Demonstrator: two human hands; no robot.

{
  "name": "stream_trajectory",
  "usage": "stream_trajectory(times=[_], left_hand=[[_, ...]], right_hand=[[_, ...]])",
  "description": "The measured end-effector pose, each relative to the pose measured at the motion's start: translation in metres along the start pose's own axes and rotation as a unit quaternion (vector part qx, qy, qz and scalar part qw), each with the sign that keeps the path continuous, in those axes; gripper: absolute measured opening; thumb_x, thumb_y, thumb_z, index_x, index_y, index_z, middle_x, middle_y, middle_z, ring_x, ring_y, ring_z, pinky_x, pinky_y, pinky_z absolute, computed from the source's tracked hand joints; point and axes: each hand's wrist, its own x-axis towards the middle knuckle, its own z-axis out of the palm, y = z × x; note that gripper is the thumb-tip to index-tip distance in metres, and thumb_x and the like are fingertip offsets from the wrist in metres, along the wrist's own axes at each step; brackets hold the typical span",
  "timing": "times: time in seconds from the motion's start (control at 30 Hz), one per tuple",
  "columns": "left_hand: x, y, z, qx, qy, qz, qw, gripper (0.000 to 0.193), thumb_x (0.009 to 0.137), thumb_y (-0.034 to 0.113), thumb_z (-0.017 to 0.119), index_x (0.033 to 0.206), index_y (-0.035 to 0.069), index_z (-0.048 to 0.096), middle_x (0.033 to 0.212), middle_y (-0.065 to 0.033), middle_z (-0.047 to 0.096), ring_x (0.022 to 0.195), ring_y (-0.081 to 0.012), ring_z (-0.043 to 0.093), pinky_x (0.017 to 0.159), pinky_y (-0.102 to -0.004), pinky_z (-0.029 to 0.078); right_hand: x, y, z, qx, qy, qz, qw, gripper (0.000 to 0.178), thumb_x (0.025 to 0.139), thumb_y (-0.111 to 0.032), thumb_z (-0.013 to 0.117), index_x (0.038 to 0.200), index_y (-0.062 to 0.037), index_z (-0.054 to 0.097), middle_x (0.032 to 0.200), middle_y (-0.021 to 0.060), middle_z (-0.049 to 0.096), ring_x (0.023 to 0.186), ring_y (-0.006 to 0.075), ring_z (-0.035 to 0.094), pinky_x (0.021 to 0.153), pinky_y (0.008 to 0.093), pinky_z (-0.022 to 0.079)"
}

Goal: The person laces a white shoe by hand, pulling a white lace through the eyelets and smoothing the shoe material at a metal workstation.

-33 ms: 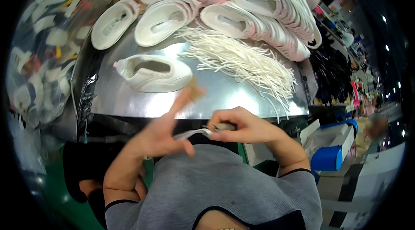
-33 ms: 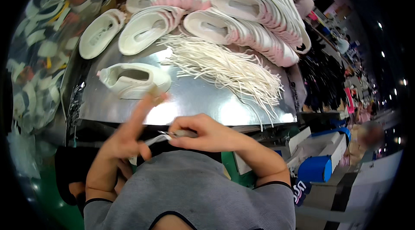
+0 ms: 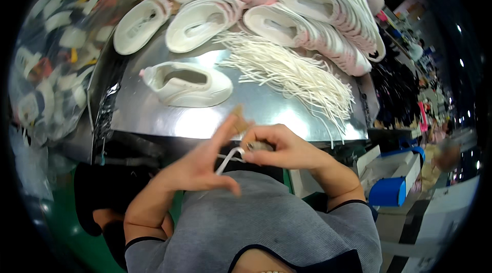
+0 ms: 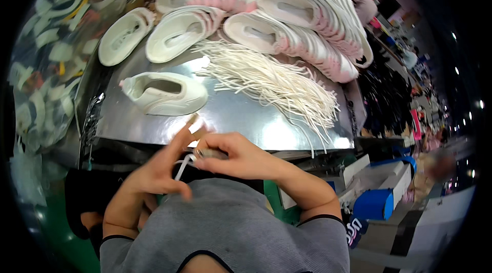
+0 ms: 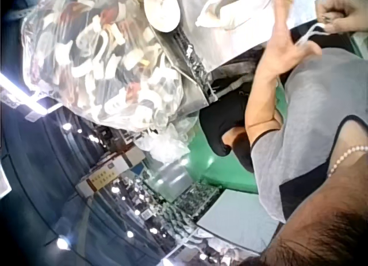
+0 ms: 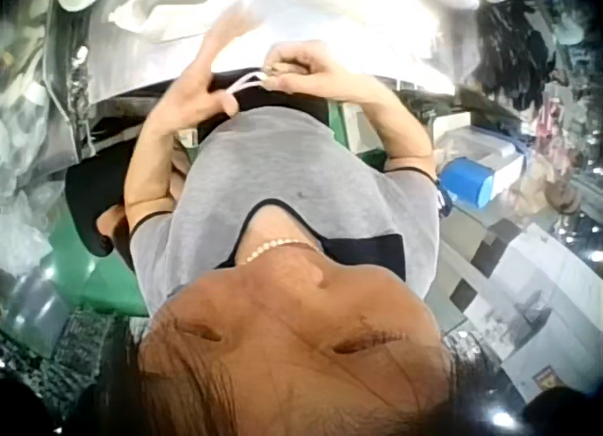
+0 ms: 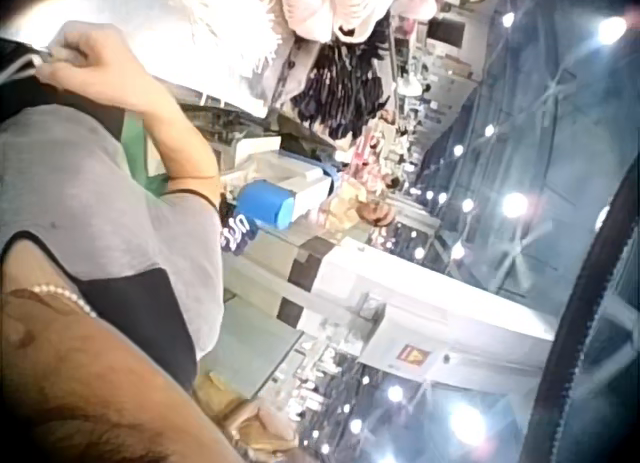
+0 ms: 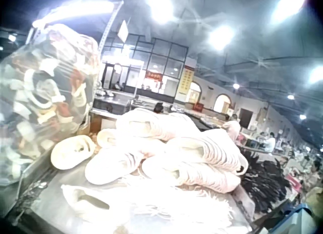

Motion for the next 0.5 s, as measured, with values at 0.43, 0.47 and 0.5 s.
stream_trajectory(times=[0.43, 0.47, 0.5], left_hand=[[-0.259, -0.272, -0.086, 0.400, -0.125, -0.605, 0.677, 0.036, 0.086, 0.024, 0.060, 0.115, 0.003, 0.064, 0.105, -0.0227, 0.068, 0.098, -0.0400, 0.065, 0.086, -0.0492, 0.050], [-0.261, -0.310, -0.095, 0.402, -0.122, -0.603, 0.679, 0.036, 0.086, 0.024, 0.060, 0.115, 0.003, 0.064, 0.105, -0.0227, 0.068, 0.098, -0.0400, 0.065, 0.086, -0.0492, 0.050], [-0.267, -0.360, -0.107, 0.417, 0.015, -0.481, 0.771, 0.045, 0.088, 0.029, 0.059, 0.125, 0.003, 0.057, 0.121, -0.0227, 0.060, 0.113, -0.0381, 0.056, 0.097, -0.0463, 0.045]], right_hand=[[0.059, 0.114, -0.019, -0.124, 0.116, 0.131, 0.977, 0.023, 0.089, -0.022, 0.068, 0.100, -0.0023, 0.067, 0.081, 0.0083, 0.067, 0.072, 0.0156, 0.059, 0.070, 0.0295, 0.049], [0.063, 0.107, -0.027, -0.138, 0.128, 0.151, 0.970, 0.022, 0.089, -0.022, 0.069, 0.101, -0.0030, 0.067, 0.082, 0.0077, 0.067, 0.073, 0.0141, 0.059, 0.071, 0.0280, 0.049], [0.069, 0.106, -0.037, -0.177, 0.141, 0.112, 0.968, 0.021, 0.088, -0.021, 0.069, 0.101, -0.0035, 0.068, 0.077, 0.0064, 0.064, 0.067, 0.0121, 0.054, 0.065, 0.0268, 0.046]])
